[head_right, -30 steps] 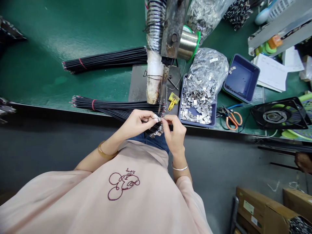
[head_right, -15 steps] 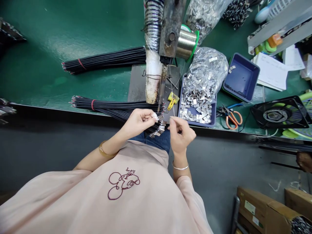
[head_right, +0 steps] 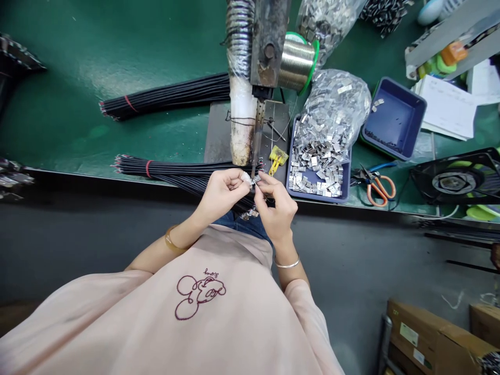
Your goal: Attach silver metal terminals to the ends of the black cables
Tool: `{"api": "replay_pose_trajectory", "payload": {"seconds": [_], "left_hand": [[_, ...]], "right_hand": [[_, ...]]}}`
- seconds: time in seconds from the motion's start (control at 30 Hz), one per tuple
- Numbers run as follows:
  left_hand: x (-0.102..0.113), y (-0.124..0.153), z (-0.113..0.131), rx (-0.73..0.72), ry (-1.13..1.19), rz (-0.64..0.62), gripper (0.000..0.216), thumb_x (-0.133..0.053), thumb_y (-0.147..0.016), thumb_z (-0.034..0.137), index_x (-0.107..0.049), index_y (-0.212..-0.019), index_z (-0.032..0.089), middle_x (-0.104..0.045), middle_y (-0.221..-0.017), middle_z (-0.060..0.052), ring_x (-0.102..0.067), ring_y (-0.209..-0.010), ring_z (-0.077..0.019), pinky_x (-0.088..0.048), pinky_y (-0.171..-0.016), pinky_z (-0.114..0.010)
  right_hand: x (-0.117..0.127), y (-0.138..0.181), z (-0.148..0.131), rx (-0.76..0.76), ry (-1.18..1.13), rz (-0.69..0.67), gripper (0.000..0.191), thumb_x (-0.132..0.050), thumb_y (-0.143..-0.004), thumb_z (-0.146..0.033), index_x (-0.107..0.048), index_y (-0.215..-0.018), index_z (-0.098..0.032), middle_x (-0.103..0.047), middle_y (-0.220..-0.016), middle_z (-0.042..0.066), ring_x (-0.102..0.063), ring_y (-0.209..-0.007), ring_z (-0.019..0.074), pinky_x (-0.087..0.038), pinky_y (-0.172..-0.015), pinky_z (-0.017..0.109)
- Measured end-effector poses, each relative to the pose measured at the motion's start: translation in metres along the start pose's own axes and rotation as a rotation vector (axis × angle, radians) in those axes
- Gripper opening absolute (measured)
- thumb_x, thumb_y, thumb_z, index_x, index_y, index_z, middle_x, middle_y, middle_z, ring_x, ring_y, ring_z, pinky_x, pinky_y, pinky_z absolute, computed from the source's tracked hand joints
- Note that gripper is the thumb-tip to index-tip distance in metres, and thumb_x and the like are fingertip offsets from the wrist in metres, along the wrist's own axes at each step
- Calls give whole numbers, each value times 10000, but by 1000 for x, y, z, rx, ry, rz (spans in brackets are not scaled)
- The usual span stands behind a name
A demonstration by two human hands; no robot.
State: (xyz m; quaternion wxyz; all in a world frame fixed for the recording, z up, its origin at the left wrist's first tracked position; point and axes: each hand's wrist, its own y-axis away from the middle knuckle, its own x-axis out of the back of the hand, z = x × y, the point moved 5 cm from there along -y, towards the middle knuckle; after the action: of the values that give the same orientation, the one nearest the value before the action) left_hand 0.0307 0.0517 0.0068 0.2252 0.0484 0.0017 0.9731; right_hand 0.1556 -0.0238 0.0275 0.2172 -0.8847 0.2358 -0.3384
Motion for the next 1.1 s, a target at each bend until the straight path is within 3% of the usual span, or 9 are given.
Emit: {"api": "replay_pose_trajectory", "payload": {"seconds": [0.17, 0.4, 0.7, 0.93, 1.1], "left_hand": [[1, -1, 2, -5, 64, -2, 148, -585, -782, 229, -529, -664, 159, -324, -565, 58, -269, -542, -69, -218, -517, -221], [1, 0, 3, 26, 36, -5, 145, -578, -764, 225, -511, -652, 162, -316, -560, 61, -256, -546, -69, -215, -524, -224], [0, 7, 2, -2, -100, -27, 157, -560, -781, 198, -498, -642, 162, -290, -546, 70, -236, -546, -69, -200, -537, -226], [1, 3, 6, -25, -77, 34, 146, -564, -804, 220, -530, -677, 156, -312, -559, 68, -253, -548, -69, -216, -542, -224], [1, 4, 7, -29, -79, 12, 133, -551, -798, 190, -517, -673, 159, -296, -546, 77, -242, -536, -65, -206, -536, -225]], "right_hand": [[2, -5, -8, 61, 21, 4, 82, -668, -903, -143, -667, -889, -223, -783, -1092, 53, -767, -1003, 210, -652, -870, 385], [3, -1, -10, 73, -44, -41, 124, -646, -880, -104, -598, -869, -219, -746, -1220, 89, -773, -1001, 202, -670, -881, 359], [7, 4, -9, 80, -10, -82, 144, -649, -877, -90, -586, -857, -218, -762, -1170, 86, -782, -925, 178, -652, -813, 302], [5, -4, -10, 82, -14, -60, 130, -643, -888, -108, -599, -855, -226, -755, -1192, 78, -781, -938, 197, -660, -857, 350], [5, -2, -14, 124, -4, -101, 135, -632, -887, -101, -591, -863, -227, -735, -1248, 97, -773, -990, 203, -666, -857, 351]]}}
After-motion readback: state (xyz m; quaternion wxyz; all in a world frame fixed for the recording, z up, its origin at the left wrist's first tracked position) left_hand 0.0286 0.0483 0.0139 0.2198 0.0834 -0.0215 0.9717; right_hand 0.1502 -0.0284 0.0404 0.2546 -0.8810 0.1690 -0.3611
